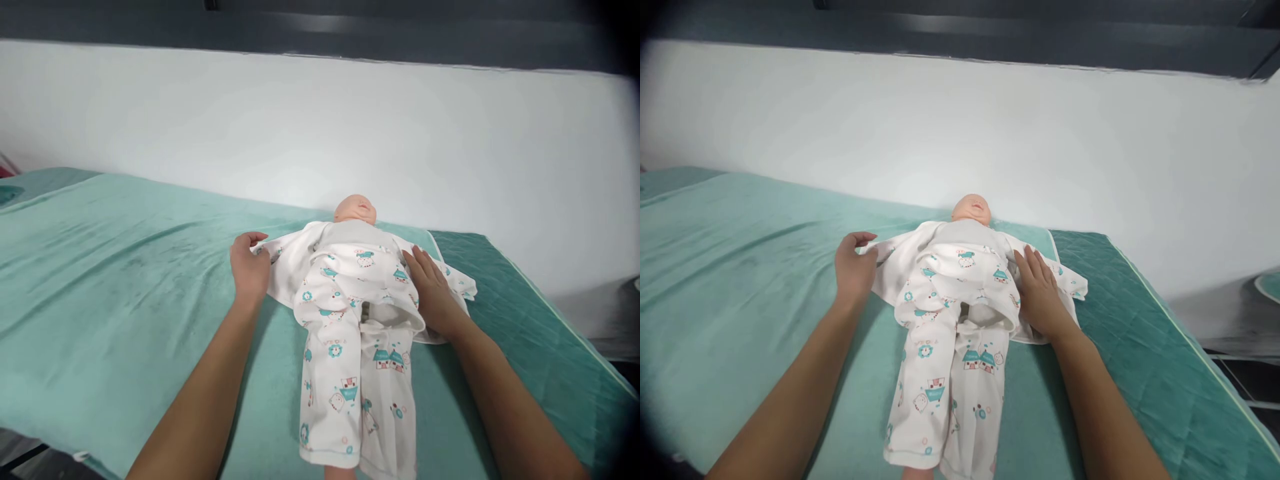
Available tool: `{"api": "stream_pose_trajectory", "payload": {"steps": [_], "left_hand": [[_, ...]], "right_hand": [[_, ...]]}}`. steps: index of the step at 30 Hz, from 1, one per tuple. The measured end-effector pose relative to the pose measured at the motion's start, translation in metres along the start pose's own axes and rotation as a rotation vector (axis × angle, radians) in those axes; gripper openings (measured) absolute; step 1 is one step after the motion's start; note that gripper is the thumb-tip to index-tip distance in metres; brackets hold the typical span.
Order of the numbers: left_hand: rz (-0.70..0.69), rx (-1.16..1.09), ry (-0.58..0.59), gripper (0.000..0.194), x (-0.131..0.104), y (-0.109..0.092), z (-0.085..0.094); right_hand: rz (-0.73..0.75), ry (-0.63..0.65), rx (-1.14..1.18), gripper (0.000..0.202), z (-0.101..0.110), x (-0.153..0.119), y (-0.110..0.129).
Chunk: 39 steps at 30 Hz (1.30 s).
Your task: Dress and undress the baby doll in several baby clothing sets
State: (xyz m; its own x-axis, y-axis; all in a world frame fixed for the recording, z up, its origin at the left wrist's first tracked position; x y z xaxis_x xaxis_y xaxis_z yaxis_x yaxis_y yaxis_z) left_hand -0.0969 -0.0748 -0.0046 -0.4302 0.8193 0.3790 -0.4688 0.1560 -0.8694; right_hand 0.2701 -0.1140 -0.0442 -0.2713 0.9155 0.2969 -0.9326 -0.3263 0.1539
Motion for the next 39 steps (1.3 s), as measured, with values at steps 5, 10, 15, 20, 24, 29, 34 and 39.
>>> {"api": "stream_pose_trajectory", "payload": {"steps": [5,10,15,20,24,29,34,39], "left_hand": [[-0.191,0.107,0.319,0.017,-0.016,-0.019,-0.014],[-0.476,0.443,0.678,0.014,-0.043,-0.018,-0.016],[-0.625,0.551,0.758,0.026,-0.075,-0.009,0.010],[-0.758,0.536,0.814,0.031,-0.096,-0.011,0.024],[-0.809,0.512,0.901,0.030,-0.102,-0.018,0.013],[-0.720,0.192,0.938,0.034,-0.106,-0.035,-0.004],[-0.404,-0.066,0.902,0.026,-0.106,-0.035,-0.013],[-0.392,-0.123,0.949,0.040,-0.107,-0.028,-0.013]], "right_hand": [[0.035,-0.066,0.027,0.051,0.025,0.002,0.033],[-0.032,-0.067,0.017,0.019,0.028,-0.009,0.042],[-0.030,-0.051,0.095,0.011,0.020,-0.052,0.057],[-0.040,-0.054,0.151,0.015,0.018,-0.096,0.085],[-0.032,-0.031,0.103,0.022,0.019,-0.101,0.095],[-0.034,-0.002,0.082,0.027,0.016,-0.085,0.097],[-0.080,0.020,0.023,0.029,0.013,-0.067,0.104],[-0.004,0.039,0.102,0.023,0.013,-0.066,0.108]]}}
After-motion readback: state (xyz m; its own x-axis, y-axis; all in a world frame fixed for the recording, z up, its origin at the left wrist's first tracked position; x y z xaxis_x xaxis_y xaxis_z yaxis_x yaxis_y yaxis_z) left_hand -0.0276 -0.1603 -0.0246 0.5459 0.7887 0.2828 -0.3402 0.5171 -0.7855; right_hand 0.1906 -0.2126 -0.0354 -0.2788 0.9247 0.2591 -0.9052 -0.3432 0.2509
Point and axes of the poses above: each hand's wrist, its own x-axis towards the middle knuckle, its own z-axis out of the back of the hand, y = z × x, the point moved 2 cm from there along x, towards the middle knuckle, and after that the axes turned 6 degrees about y, right-handed, at the moved point
